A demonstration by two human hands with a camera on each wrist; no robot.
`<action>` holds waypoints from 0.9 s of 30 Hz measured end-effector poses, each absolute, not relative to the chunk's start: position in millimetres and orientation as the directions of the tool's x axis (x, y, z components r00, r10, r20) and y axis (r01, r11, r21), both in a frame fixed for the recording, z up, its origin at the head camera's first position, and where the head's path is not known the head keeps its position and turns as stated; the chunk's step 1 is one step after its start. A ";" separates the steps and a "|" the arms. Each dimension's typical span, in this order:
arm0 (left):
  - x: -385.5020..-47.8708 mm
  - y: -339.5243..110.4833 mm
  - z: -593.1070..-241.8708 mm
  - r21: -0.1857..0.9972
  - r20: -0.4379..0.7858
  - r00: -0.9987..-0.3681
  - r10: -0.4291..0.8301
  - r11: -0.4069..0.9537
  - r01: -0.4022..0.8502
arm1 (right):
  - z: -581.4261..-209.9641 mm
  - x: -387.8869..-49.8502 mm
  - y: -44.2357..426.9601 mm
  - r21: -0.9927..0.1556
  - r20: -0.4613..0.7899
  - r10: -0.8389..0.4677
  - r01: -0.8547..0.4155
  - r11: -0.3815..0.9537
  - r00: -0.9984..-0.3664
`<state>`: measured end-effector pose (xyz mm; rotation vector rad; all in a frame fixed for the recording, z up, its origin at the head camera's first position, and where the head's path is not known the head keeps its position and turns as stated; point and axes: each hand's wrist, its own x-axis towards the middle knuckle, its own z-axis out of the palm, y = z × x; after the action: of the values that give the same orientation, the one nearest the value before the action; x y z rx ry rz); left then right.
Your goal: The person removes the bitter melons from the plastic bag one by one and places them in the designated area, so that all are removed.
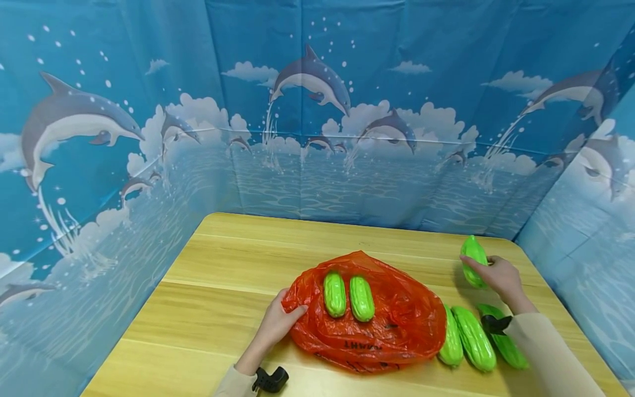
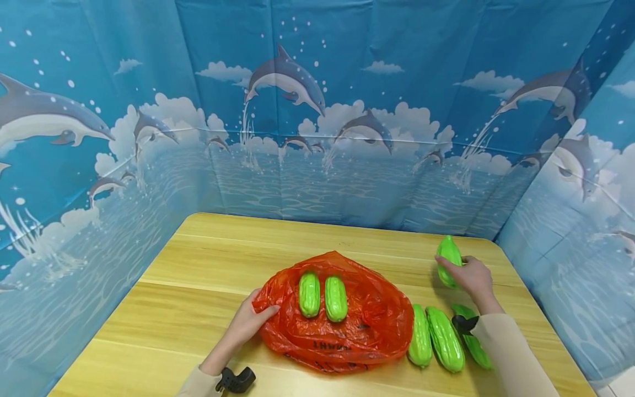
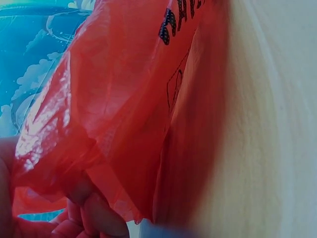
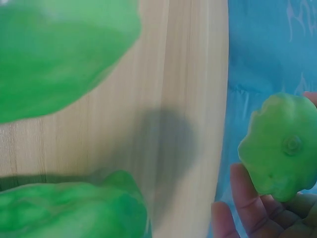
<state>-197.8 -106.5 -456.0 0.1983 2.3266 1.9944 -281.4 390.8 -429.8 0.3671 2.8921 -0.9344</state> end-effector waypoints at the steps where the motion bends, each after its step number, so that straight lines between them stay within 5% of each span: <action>1: -197.8 -106.2 -455.9 0.987 0.030 -0.989 0.143 0.150 0.051 | -429.6 -281.6 390.6 -0.567 -0.145 0.200 0.247 0.786 -0.969; 27: -200.6 -99.3 -459.2 0.986 0.035 -0.989 0.140 0.157 0.058 | -413.3 -282.1 376.1 -0.612 0.057 0.213 0.135 0.779 -0.975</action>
<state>-200.6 -99.3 -459.2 0.2005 2.3398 1.9891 -282.1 376.1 -413.3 0.3024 3.0784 -1.0445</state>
